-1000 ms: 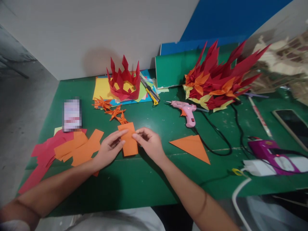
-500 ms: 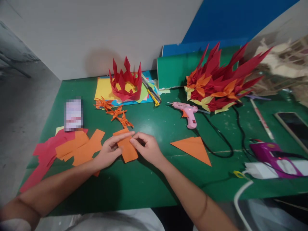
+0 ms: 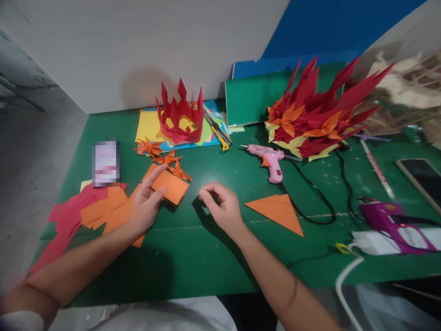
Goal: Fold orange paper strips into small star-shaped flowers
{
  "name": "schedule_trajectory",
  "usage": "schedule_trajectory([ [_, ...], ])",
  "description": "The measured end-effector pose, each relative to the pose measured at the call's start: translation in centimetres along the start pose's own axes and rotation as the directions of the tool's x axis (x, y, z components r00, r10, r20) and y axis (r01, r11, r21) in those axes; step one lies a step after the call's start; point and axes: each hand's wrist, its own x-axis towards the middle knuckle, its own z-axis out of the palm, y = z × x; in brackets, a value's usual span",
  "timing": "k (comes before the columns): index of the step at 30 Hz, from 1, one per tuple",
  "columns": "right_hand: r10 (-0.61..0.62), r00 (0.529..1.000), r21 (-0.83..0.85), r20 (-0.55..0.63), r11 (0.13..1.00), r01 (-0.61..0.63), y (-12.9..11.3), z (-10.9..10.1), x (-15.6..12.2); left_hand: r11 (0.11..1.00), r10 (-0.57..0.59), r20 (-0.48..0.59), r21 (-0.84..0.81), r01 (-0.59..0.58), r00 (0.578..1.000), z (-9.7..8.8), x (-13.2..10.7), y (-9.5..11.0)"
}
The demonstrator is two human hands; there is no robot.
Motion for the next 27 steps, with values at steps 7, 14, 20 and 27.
schedule_trajectory([
  [7,-0.392,0.911,-0.238,0.129,0.879,0.413,0.1,0.7,-0.2,0.996,0.088,0.253,-0.050,-0.078,0.964,0.9,-1.3,-0.7],
  [14,-0.387,0.920,-0.215,0.061,0.895,0.391,-0.4,0.2,0.1,0.994,0.110,0.234,-0.046,-0.102,0.966,0.0,-1.0,-1.5],
  [20,-0.218,0.971,-0.118,-0.099,0.971,0.206,-0.2,-0.5,0.3,0.959,0.239,0.153,0.115,-0.257,0.959,-0.4,-0.6,-0.7],
  [27,-0.007,0.966,-0.047,-0.259,0.999,-0.005,0.9,-0.3,0.2,0.954,0.116,0.037,0.275,-0.121,0.993,-0.1,-0.5,-0.4],
])
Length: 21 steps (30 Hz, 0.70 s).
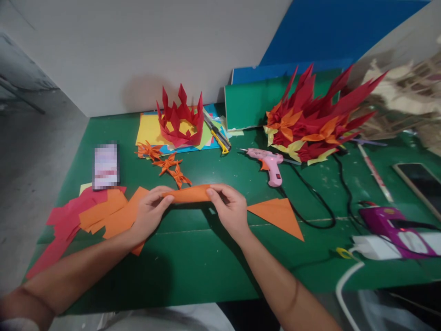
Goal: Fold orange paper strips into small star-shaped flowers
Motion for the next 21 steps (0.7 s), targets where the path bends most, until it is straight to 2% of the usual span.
schedule_trajectory([
  [2,-0.010,0.999,0.045,0.040,0.999,0.008,-0.03,0.13,0.00,0.999,-0.045,-0.023,0.008,0.046,0.999,0.09,-0.03,-0.06],
  [4,-0.077,0.995,0.055,0.070,0.996,0.073,-0.12,0.13,0.05,0.995,-0.100,-0.030,0.006,0.100,0.995,0.16,-0.03,-0.03],
  [8,-0.269,0.953,-0.148,0.140,0.946,0.289,-0.37,-0.29,0.29,0.985,-0.173,-0.055,-0.021,0.173,0.983,0.20,0.06,0.13],
  [11,-0.349,0.924,-0.261,0.158,0.888,0.380,-0.57,-0.55,0.34,0.980,-0.198,-0.065,-0.045,0.195,0.978,0.21,0.12,0.10],
  [16,-0.383,0.920,-0.277,0.082,0.878,0.390,-0.68,-0.41,0.10,0.957,-0.264,-0.032,-0.131,0.258,0.964,0.36,0.08,0.02],
  [19,-0.377,0.917,-0.201,0.134,0.895,0.397,-0.77,-0.29,0.09,0.957,-0.251,0.017,-0.147,0.251,0.968,0.44,-0.02,0.00],
  [21,-0.374,0.908,-0.157,0.187,0.901,0.403,-0.85,-0.33,0.18,0.975,-0.177,0.044,-0.130,0.182,0.983,0.37,-0.06,-0.04],
])
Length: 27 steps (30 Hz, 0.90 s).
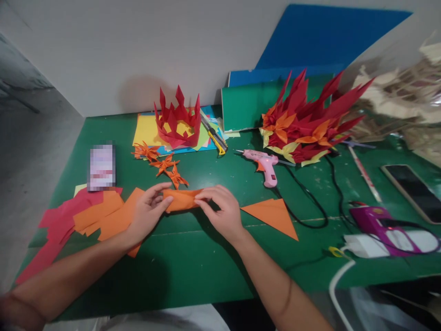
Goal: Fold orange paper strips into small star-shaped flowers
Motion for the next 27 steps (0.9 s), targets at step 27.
schedule_trajectory([
  [27,-0.116,0.817,0.060,0.565,0.993,0.099,1.3,-2.1,0.5,0.397,0.420,0.620,0.531,-0.749,0.662,-0.9,-0.4,0.5],
])
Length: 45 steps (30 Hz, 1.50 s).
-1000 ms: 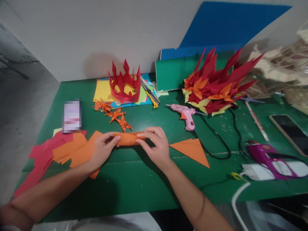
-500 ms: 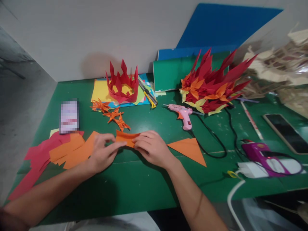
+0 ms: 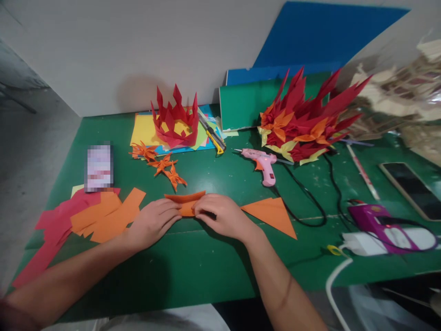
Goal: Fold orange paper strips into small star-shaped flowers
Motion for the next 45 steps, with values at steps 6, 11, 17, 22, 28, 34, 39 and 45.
schedule_trajectory([
  [6,0.129,0.990,-0.033,-0.063,0.991,-0.131,0.0,0.3,-0.1,0.995,-0.097,0.029,0.040,0.096,0.995,0.5,-0.2,0.2],
  [11,0.242,0.966,0.017,-0.095,0.970,-0.241,0.2,0.9,0.1,0.978,-0.168,0.060,0.138,0.159,0.984,0.8,-0.3,-0.3],
  [17,0.315,0.944,0.046,-0.102,0.949,-0.312,0.7,0.9,0.1,0.965,-0.189,0.053,0.197,0.175,0.981,0.7,-0.3,-0.5],
  [22,0.360,0.925,0.018,-0.120,0.933,-0.360,0.7,1.0,0.0,0.952,-0.211,0.067,0.239,0.190,0.975,0.8,-0.3,-0.5],
  [28,0.439,0.891,-0.036,-0.117,0.894,-0.446,-0.1,1.1,0.3,0.940,-0.299,0.111,0.205,0.273,0.948,0.8,-0.2,-0.7],
  [34,0.498,0.862,-0.057,-0.097,0.862,-0.505,-0.3,1.0,0.3,0.915,-0.381,0.150,0.205,0.348,0.912,0.4,0.3,-0.7],
  [39,0.508,0.857,-0.050,-0.088,0.857,-0.513,-0.1,1.1,0.3,0.922,-0.375,0.126,0.148,0.357,0.918,0.1,0.3,-0.7],
  [45,0.495,0.859,-0.061,-0.130,0.861,-0.505,-0.2,1.2,0.3,0.910,-0.385,0.183,0.236,0.339,0.905,-0.1,0.6,-0.5],
])
